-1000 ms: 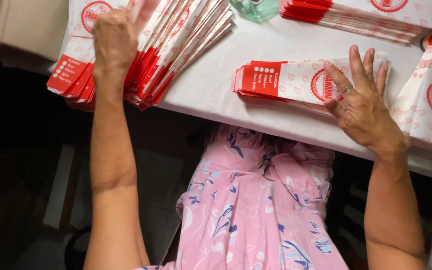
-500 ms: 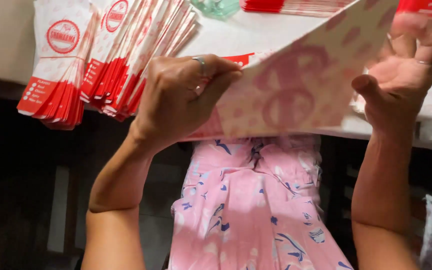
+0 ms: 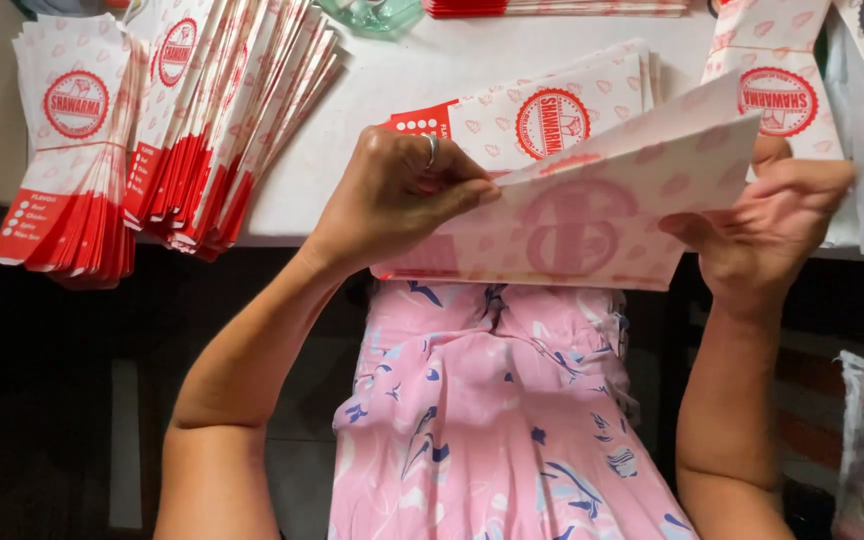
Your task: Manually folding and stacking paper food bags at a high-speed production pace.
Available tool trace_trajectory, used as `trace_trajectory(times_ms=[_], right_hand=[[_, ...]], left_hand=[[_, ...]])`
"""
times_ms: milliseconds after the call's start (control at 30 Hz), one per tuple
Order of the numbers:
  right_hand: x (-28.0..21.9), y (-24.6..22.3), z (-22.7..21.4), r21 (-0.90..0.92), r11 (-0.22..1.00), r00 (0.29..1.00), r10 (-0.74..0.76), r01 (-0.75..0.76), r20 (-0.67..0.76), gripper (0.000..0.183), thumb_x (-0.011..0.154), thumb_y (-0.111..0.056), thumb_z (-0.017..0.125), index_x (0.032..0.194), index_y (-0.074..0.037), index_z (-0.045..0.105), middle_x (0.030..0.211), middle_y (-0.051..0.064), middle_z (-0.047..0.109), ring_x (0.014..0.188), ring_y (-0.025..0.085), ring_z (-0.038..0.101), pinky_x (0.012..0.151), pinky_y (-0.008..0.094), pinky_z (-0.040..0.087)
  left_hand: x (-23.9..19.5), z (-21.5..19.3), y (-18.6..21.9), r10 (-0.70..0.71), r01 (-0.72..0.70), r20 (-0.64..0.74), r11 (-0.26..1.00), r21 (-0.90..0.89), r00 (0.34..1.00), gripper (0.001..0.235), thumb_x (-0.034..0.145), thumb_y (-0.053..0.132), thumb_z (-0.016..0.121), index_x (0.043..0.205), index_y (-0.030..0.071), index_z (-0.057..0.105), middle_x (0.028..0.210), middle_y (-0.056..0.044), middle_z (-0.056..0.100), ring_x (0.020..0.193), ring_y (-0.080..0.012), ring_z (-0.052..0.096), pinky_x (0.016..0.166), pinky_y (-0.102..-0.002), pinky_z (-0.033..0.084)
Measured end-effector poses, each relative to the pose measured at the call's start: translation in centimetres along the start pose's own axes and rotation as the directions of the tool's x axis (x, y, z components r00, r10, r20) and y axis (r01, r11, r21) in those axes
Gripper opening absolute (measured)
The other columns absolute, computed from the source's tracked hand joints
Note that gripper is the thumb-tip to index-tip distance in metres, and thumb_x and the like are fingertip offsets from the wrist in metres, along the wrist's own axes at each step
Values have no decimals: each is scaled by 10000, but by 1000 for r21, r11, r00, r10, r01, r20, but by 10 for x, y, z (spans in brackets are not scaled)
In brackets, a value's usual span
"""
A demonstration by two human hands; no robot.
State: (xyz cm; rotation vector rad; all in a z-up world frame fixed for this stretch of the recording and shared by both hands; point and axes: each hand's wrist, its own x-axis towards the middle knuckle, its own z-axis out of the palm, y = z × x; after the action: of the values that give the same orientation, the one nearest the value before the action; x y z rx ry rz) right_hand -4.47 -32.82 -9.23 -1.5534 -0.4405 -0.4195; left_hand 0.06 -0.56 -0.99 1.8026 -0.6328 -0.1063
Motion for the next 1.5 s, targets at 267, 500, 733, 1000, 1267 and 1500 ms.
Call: trace_trajectory(times_ms=[267,500,733,1000,1267,1500], right_hand=[[-23,-7,2,-128,991,1000,-24,25,13,101,879,-177,688,844,-142,600,1529,73,498,1474,255,487,1319,474,450],[-55,-20,-71,-153,951,932,-216,268,290,198,991,-364,534,906,-187,557,1114,76,613,1144,379,718,985,451,678],[-68,10,-60,198,967,961,-197,158,195,385,1029,-423,578,1059,-40,602,1034,142,686,929,316,766,816,382,718],[-82,38,-44,133,913,786,400,-385,-471,349,809,180,509,1028,-30,682,982,19,699,827,90,651,818,182,549],[-77,37,-41,84,928,878,370,-363,-304,301,883,139,704,1101,-68,702,1074,-7,700,950,54,614,951,176,530],[-81,35,-42,52,942,905,334,-332,-265,314,901,167,691,1116,-62,697,1081,13,689,951,62,597,932,175,517]], left_hand=[[19,-2,-26,-110,104,138,993,51,984,165,933,90,733,831,-37,760,602,27,520,515,-60,353,440,-227,288],[66,-2,-42,432,-336,-106,813,477,896,65,914,-58,743,879,-70,689,661,-95,642,496,-175,487,479,-318,416],[60,49,-107,352,-292,88,582,759,932,159,982,65,594,935,13,737,767,-93,682,564,-181,601,473,-332,466],[29,46,-14,-83,45,356,992,116,931,413,897,371,714,860,-31,806,643,-61,718,398,-118,454,392,-279,413],[12,57,-27,-36,3,318,995,102,947,165,828,71,755,940,-47,781,670,-63,725,486,-112,544,469,-261,475],[6,68,-34,-17,-38,307,984,174,952,146,803,76,737,894,-31,779,644,-128,718,439,-223,561,491,-327,490]])
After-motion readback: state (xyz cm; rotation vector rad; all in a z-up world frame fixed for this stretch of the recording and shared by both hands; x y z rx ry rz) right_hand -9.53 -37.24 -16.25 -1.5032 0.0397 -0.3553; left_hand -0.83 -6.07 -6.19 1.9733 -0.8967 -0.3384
